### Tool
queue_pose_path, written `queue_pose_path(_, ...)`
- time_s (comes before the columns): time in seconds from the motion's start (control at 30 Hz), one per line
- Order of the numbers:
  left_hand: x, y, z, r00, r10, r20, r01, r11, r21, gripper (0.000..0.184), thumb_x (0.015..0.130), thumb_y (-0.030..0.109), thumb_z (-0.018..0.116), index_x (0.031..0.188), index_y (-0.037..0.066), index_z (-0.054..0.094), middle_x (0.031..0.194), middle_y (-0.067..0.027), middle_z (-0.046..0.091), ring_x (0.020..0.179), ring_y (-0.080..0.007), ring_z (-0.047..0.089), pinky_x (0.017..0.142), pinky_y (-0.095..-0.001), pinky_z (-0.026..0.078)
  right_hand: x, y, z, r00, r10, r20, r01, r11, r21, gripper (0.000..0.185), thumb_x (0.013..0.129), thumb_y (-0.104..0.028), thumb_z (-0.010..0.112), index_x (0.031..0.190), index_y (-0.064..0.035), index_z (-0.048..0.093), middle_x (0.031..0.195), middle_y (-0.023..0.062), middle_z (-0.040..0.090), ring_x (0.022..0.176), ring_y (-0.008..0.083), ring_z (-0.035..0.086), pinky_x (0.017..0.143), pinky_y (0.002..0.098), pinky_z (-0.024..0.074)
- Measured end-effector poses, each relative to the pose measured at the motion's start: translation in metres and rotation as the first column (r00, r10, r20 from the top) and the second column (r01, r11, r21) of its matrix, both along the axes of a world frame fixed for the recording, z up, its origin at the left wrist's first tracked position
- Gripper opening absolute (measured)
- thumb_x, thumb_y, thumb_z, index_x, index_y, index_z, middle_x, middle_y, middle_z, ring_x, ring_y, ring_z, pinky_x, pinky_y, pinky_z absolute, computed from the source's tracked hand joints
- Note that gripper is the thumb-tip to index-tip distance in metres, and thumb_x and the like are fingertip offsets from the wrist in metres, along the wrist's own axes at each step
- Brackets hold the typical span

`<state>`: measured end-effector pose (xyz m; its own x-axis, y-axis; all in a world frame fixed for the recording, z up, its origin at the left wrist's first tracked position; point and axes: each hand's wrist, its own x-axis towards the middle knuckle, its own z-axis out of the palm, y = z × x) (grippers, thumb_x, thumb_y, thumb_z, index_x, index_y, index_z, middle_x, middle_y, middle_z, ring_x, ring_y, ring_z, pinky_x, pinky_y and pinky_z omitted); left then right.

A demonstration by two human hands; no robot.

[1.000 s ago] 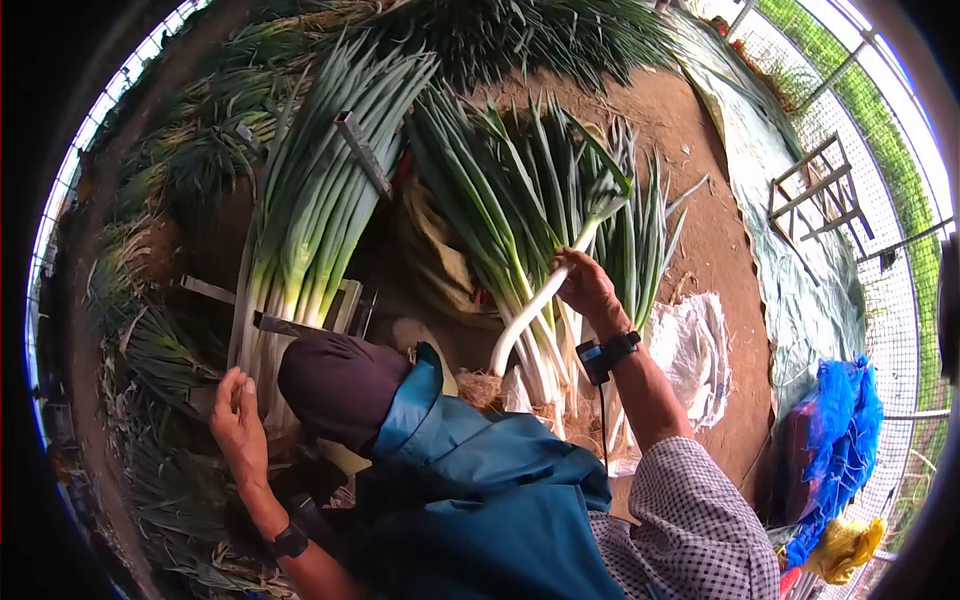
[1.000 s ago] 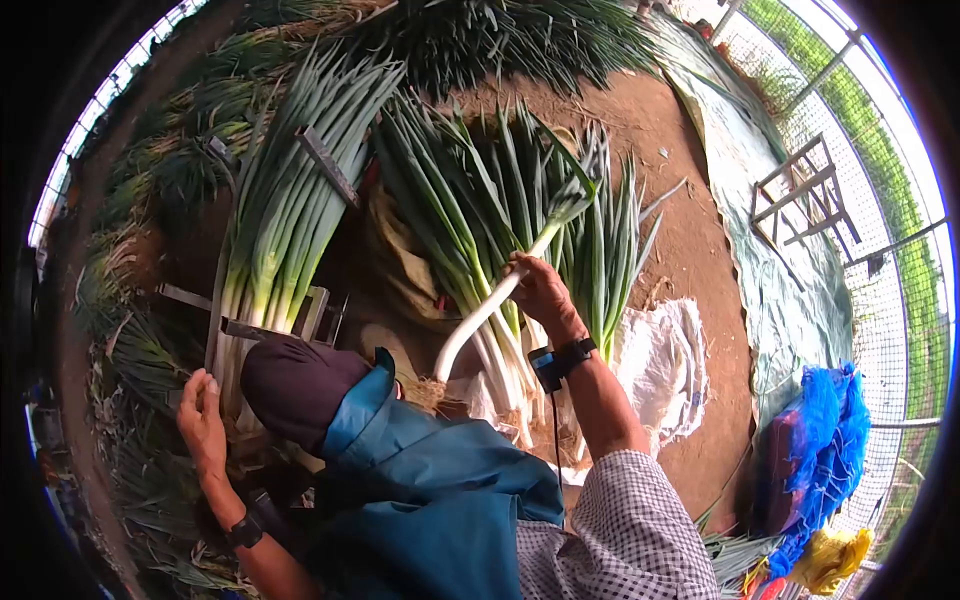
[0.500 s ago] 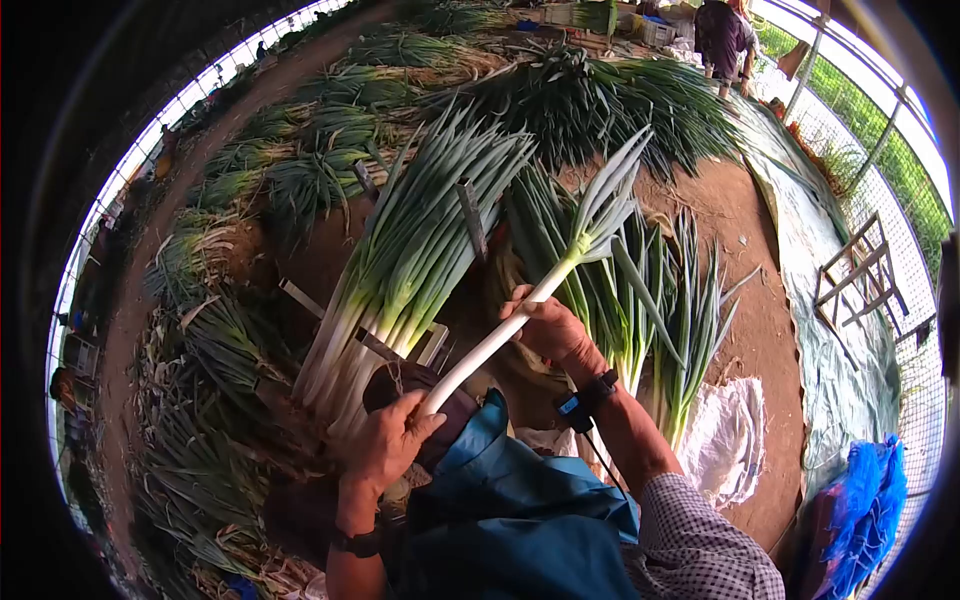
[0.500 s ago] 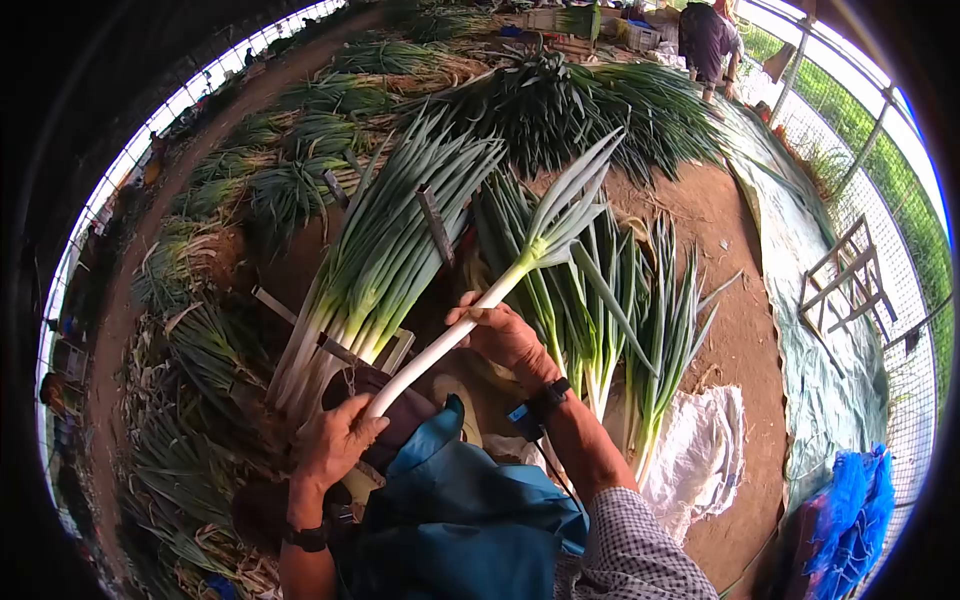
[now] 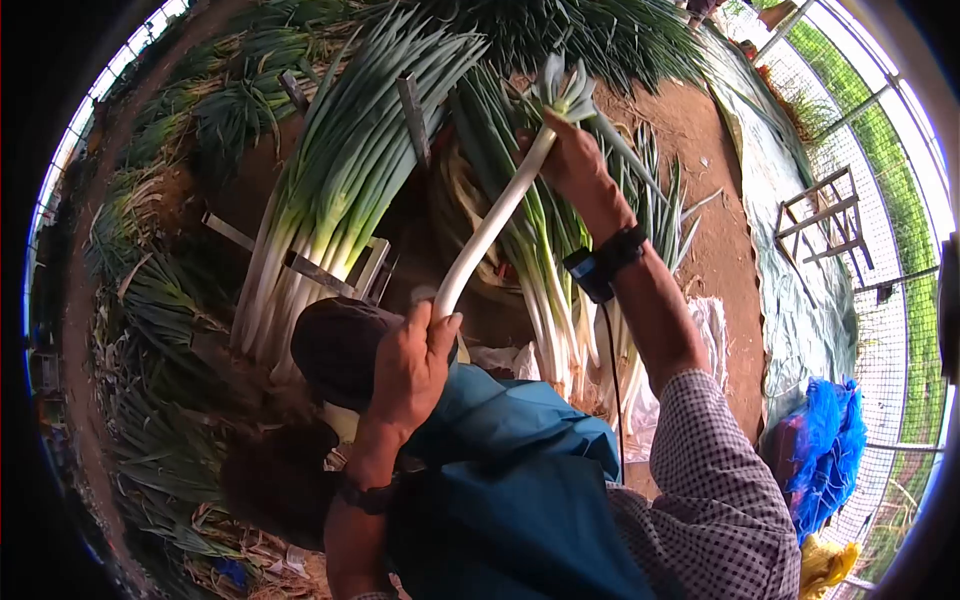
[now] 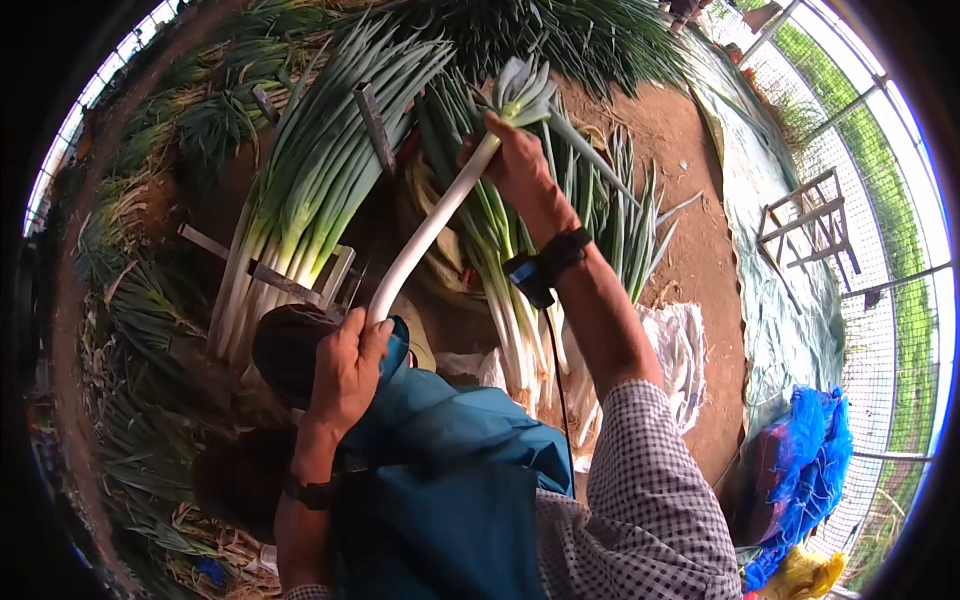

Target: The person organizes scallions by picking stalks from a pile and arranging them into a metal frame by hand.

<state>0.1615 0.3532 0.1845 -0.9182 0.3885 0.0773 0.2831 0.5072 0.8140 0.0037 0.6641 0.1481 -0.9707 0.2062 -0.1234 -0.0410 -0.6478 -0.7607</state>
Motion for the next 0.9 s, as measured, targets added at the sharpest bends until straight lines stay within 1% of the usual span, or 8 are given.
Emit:
queue_pose_path(0.17,-0.013,0.059,-0.003,0.95,-0.312,-0.028,0.313,0.945,0.094,0.027,0.1,0.02,0.062,0.118,0.0,0.058,0.079,-0.0123,0.064,0.066,-0.0215,0.062,0.062,-0.0339,0.049,0.007,0.095,0.031,0.999,0.009,-0.053,0.006,0.959,0.285,0.022,0.096,-0.014,0.064,0.109,0.0031,0.059,0.092,0.0149,0.067,0.081,0.0276,0.068,0.078,0.0438,0.0598)
queue_pose_path(0.23,-0.023,0.052,0.0,0.966,-0.257,0.011,0.253,0.958,0.134,0.033,0.099,0.018,0.063,0.125,0.0,0.057,0.086,-0.0105,0.066,0.072,-0.0181,0.063,0.066,-0.0314,0.051,0.027,0.125,0.019,0.999,-0.034,0.023,0.025,0.947,0.319,0.019,0.096,-0.012,0.063,0.106,0.0039,0.058,0.09,0.0143,0.066,0.078,0.0264,0.067,0.076,0.0426,0.0592)
queue_pose_path(0.43,-0.047,-0.032,0.011,0.989,0.091,0.12,-0.103,0.99,0.1,0.031,0.1,0.013,0.059,0.128,0.0,0.06,0.099,-0.0079,0.066,0.08,-0.0123,0.063,0.075,-0.0276,0.052,0.127,0.217,-0.188,0.901,-0.254,0.35,0.049,0.864,0.5,0.013,0.093,-0.004,0.061,0.104,-0.0012,0.053,0.081,0.0077,0.059,0.065,0.0198,0.061,0.059,0.0363,0.0548)
queue_pose_path(0.6,-0.05,-0.082,0.015,0.957,0.266,0.117,-0.271,0.962,0.022,0.028,0.102,0.012,0.055,0.127,0.0,0.06,0.098,-0.0068,0.066,0.077,-0.0111,0.06,0.075,-0.0262,0.051,0.224,0.196,-0.294,0.781,-0.265,0.566,-0.057,0.872,0.486,0.014,0.091,-0.01,0.065,0.1,-0.0014,0.06,0.081,0.0111,0.065,0.067,0.0233,0.064,0.063,0.0365,0.0545)
queue_pose_path(0.67,-0.052,-0.09,0.013,0.955,0.284,0.089,-0.284,0.959,-0.017,0.028,0.102,0.012,0.054,0.127,0.0,0.06,0.097,-0.0065,0.066,0.078,-0.0108,0.061,0.073,-0.0266,0.052,0.239,0.2,-0.35,0.673,-0.553,0.49,-0.522,0.114,0.845,0.02,0.09,-0.02,0.066,0.096,-0.0013,0.063,0.082,0.0189,0.066,0.071,0.0332,0.064,0.067,0.0421,0.0533)
queue_pose_path(0.77,-0.052,-0.089,0.015,0.951,0.305,0.06,-0.302,0.952,-0.048,0.029,0.103,0.012,0.052,0.128,0.001,0.06,0.098,-0.0063,0.066,0.079,-0.011,0.062,0.072,-0.0272,0.053,0.227,0.141,-0.301,0.818,-0.569,0.081,-0.152,-0.078,0.985,0.027,0.089,-0.029,0.065,0.086,-0.0019,0.062,0.084,0.0232,0.064,0.084,0.0422,0.063,0.071,0.05,0.0486)
queue_pose_path(0.8,-0.054,-0.085,0.017,0.952,0.301,0.06,-0.299,0.953,-0.046,0.029,0.103,0.014,0.053,0.128,0.0,0.061,0.098,-0.0058,0.065,0.079,-0.011,0.062,0.073,-0.0274,0.052,0.216,0.126,-0.292,0.834,-0.494,0.245,-0.26,0.04,0.965,0.032,0.087,-0.033,0.067,0.09,-0.0023,0.061,0.088,0.0227,0.064,0.089,0.0425,0.062,0.075,0.0503,0.0487)
queue_pose_path(0.9,-0.057,-0.067,0.026,0.952,0.3,0.056,-0.299,0.954,-0.027,0.032,0.104,0.019,0.054,0.127,-0.001,0.061,0.098,-0.0047,0.065,0.08,-0.0108,0.061,0.075,-0.0278,0.05,0.201,0.088,-0.31,0.826,-0.408,0.389,-0.409,0.041,0.912,0.036,0.084,-0.038,0.069,0.095,-0.0042,0.062,0.094,0.0228,0.064,0.093,0.0419,0.064,0.08,0.0491,0.0506)
